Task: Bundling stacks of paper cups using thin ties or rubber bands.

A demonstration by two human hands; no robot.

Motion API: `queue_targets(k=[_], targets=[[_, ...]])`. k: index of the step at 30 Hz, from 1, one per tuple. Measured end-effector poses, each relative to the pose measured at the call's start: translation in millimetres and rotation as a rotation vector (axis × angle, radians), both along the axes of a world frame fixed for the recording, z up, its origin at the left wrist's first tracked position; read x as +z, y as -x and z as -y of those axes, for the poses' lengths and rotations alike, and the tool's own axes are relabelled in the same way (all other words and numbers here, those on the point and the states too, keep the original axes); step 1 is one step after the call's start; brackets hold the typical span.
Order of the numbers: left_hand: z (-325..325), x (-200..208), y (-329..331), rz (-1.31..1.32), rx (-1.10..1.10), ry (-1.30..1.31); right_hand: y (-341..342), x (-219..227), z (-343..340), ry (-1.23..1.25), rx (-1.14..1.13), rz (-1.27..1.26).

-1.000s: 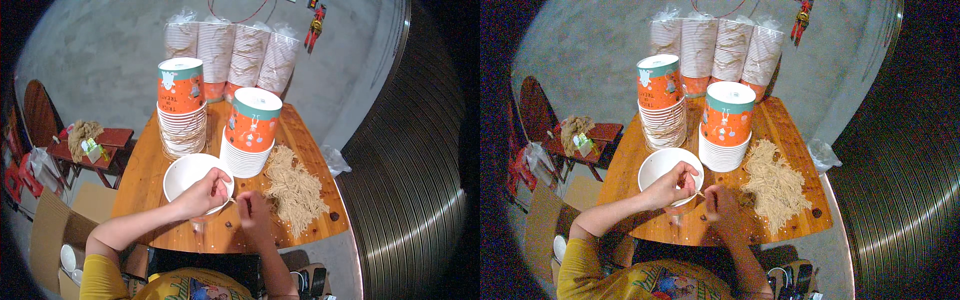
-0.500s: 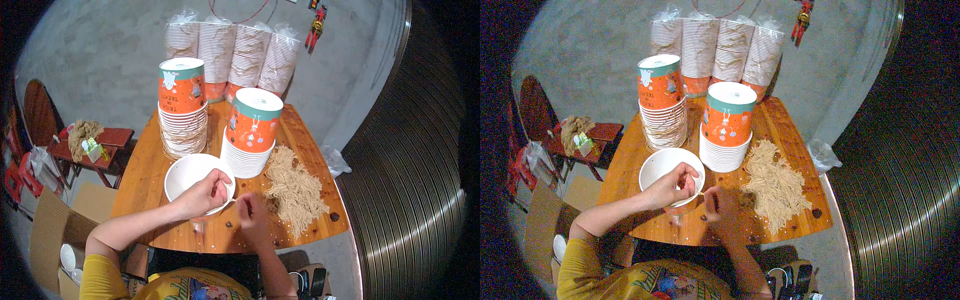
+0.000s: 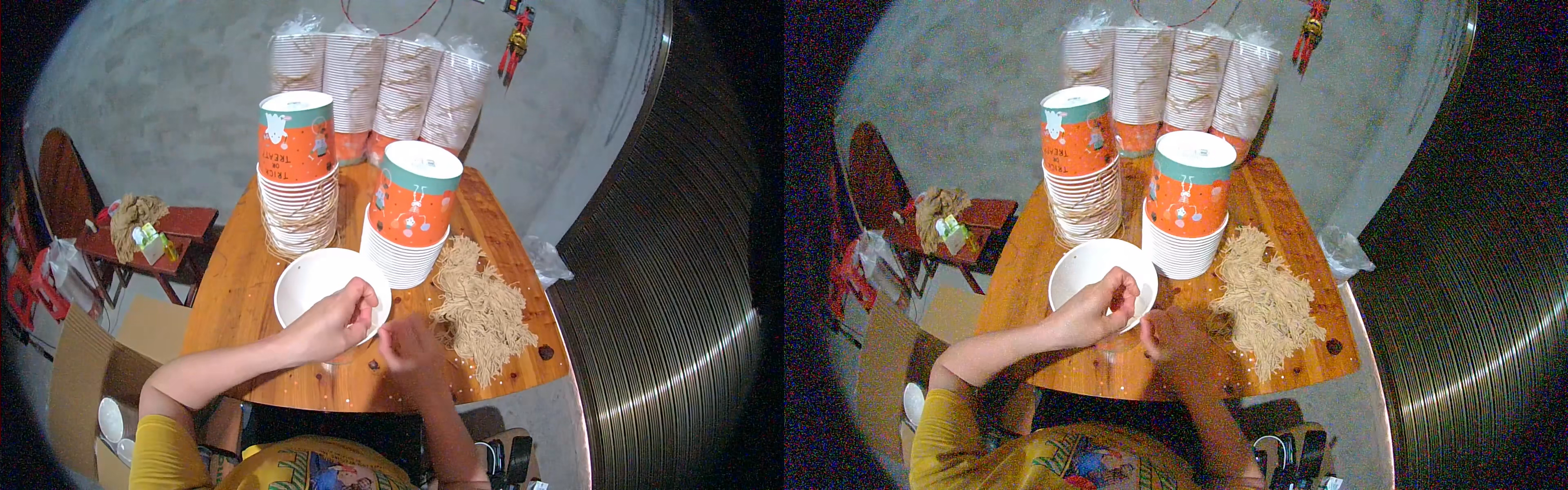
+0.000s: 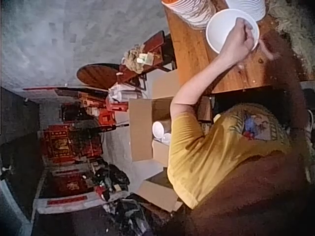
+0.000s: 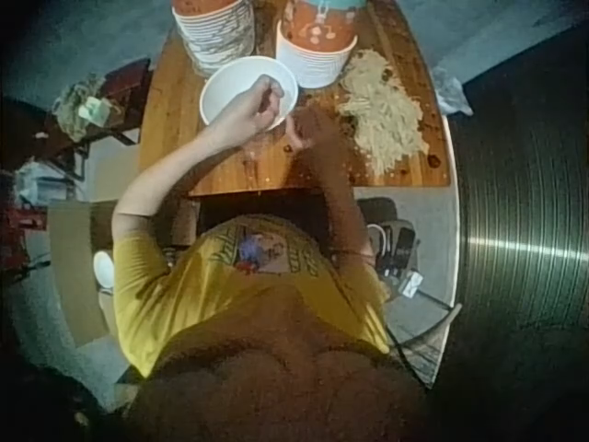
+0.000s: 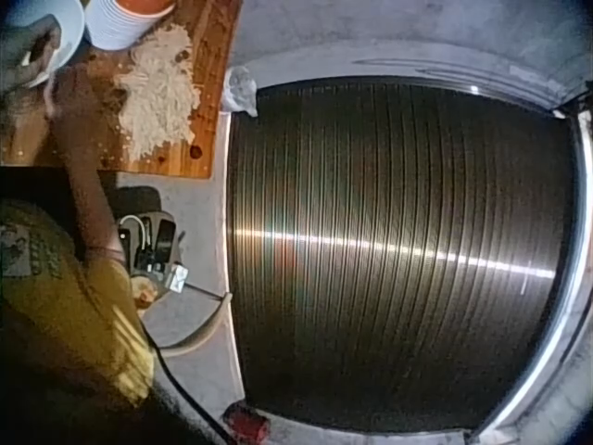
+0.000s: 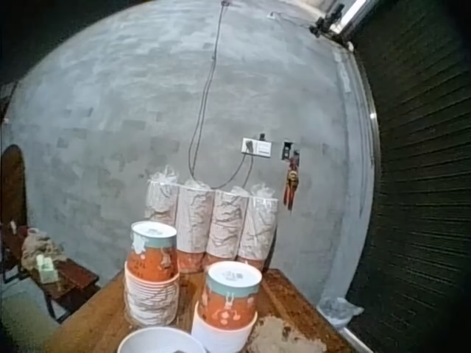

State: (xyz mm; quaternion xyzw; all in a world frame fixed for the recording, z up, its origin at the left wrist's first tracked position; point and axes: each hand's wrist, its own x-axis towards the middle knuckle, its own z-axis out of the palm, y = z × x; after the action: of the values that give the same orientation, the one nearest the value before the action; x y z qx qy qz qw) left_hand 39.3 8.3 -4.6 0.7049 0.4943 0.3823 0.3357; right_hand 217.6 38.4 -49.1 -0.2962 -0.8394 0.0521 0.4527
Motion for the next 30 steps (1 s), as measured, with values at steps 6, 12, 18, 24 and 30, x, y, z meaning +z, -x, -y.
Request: queue_targets(k=[6,12,18,24,30], targets=[[-0.2,-2.0,-1.3,-0.118,-0.009,-0.130,-7.9,-5.1,10.2,0.195,-0.047,0.033],[15.3,14.5,10.0,-0.340,-0.060,-0.053,-32.3,15.8,3.7,0.297,0.089,0.098],[32.2,5.5,15.8,-0.482,-0.094,-0.235,-31.6,27.4,-10.7,0.066,0.110,0.156],[43.4,1.0,40.8,-0.628,-0.034,-0.498,-24.0,35.9,-7.2,0.121,0.153,0.236],[47.7,-1.6,55.5,-0.673,-0.004,-0.560,-13.3,40.6,1.0,0.190,0.079,0.311]])
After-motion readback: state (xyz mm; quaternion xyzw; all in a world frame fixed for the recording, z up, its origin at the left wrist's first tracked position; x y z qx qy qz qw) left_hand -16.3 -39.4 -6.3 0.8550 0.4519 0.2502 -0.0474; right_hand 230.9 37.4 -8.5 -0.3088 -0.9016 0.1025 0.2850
